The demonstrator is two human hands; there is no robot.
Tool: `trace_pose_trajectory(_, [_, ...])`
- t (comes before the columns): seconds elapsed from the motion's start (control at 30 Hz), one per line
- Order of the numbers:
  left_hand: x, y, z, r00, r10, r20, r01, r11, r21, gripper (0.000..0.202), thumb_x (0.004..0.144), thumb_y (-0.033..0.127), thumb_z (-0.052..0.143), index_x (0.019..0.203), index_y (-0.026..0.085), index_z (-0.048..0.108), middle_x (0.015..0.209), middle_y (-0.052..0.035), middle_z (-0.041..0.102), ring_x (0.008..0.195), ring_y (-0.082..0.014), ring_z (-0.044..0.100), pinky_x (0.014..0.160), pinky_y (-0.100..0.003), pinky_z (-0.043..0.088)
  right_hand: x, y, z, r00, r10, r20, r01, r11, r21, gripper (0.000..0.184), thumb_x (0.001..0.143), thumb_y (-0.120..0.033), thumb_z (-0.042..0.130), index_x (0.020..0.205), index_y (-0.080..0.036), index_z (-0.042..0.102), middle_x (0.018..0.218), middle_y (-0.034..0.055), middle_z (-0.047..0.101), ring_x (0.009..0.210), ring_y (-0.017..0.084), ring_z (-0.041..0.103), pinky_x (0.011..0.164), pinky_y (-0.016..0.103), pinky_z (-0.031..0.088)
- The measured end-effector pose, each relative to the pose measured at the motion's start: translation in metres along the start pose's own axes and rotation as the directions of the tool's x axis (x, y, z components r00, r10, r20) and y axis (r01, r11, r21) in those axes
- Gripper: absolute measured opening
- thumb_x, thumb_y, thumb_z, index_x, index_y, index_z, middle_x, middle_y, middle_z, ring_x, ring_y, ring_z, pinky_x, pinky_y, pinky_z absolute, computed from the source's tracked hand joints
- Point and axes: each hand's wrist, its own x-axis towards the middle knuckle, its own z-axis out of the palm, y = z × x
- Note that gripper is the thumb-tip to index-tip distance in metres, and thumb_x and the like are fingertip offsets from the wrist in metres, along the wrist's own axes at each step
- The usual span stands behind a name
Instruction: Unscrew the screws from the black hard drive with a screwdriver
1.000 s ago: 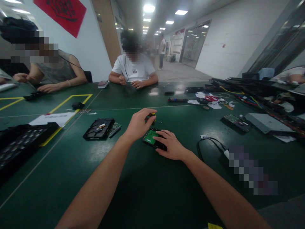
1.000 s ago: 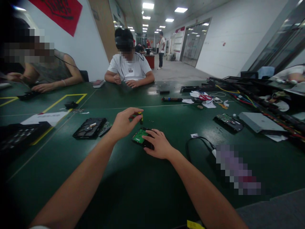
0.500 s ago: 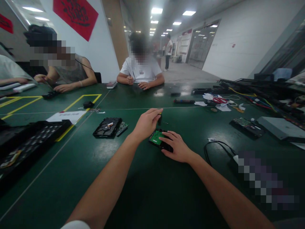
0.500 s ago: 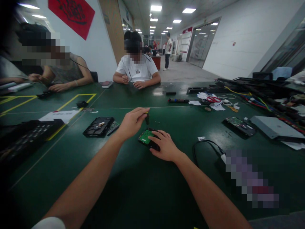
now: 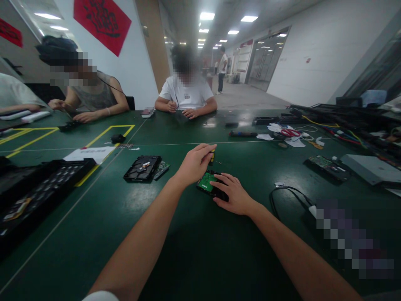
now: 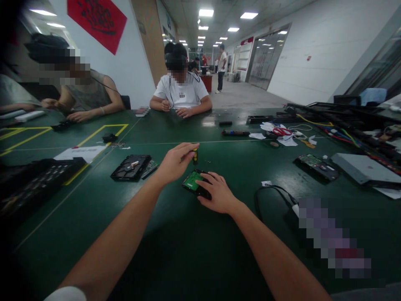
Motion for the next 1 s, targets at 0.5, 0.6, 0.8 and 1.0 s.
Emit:
trace_pose_trajectory(0.5, [-0.0006,-0.0008,-0.0004,0.993,0.026,0.115,-0.036,0.996,0.085,0.050,0.103,0.008,0.047,0.148,0.025,0.058,0.129,-0.0096,0.065,0.118,-0.0207,0.063,0.105,-0.038,0.053,-0.0009,0.0009,0.0017,1.000,0.002,-0.008,-0.002,1.000,0.004,0.063,0.094,-0.044,0.070,0.154,-0.034,0.053,0.165,0.0090,0.044,0.154,0.041,0.032,0.119,0.066,0.033])
trace_pose_trajectory(0.6, [-0.0005,0.0000,0.0002,0.993,0.001,0.118,-0.012,0.996,0.086,0.044,0.102,0.012,0.053,0.143,0.025,0.062,0.124,-0.0086,0.066,0.113,-0.0207,0.064,0.103,-0.038,0.054,-0.0014,0.0019,0.0027,1.000,-0.003,-0.012,0.003,1.000,-0.004,0.062,0.094,-0.044,0.070,0.153,-0.034,0.054,0.166,0.0097,0.042,0.153,0.040,0.033,0.120,0.066,0.032])
trace_pose_trajectory(0.8, [-0.0024,0.0005,0.0011,0.997,-0.060,0.053,0.055,0.994,0.097,0.036,0.097,0.030,0.070,0.133,0.024,0.069,0.112,-0.0072,0.063,0.096,-0.0194,0.065,0.092,-0.037,0.057,-0.0022,0.0029,0.0043,0.999,-0.006,-0.033,0.006,1.000,-0.012,0.062,0.094,-0.046,0.070,0.153,-0.033,0.054,0.165,0.0129,0.040,0.152,0.040,0.035,0.120,0.065,0.032])
trace_pose_trajectory(1.0, [-0.0017,0.0013,0.0007,0.996,0.017,0.085,-0.024,0.996,0.090,0.047,0.104,0.018,0.049,0.151,0.019,0.054,0.132,-0.0125,0.064,0.121,-0.0228,0.063,0.107,-0.040,0.052,-0.0018,0.0024,0.0029,1.000,0.001,-0.013,-0.001,1.000,-0.005,0.063,0.095,-0.046,0.069,0.154,-0.035,0.053,0.164,0.0120,0.042,0.152,0.040,0.035,0.119,0.065,0.033])
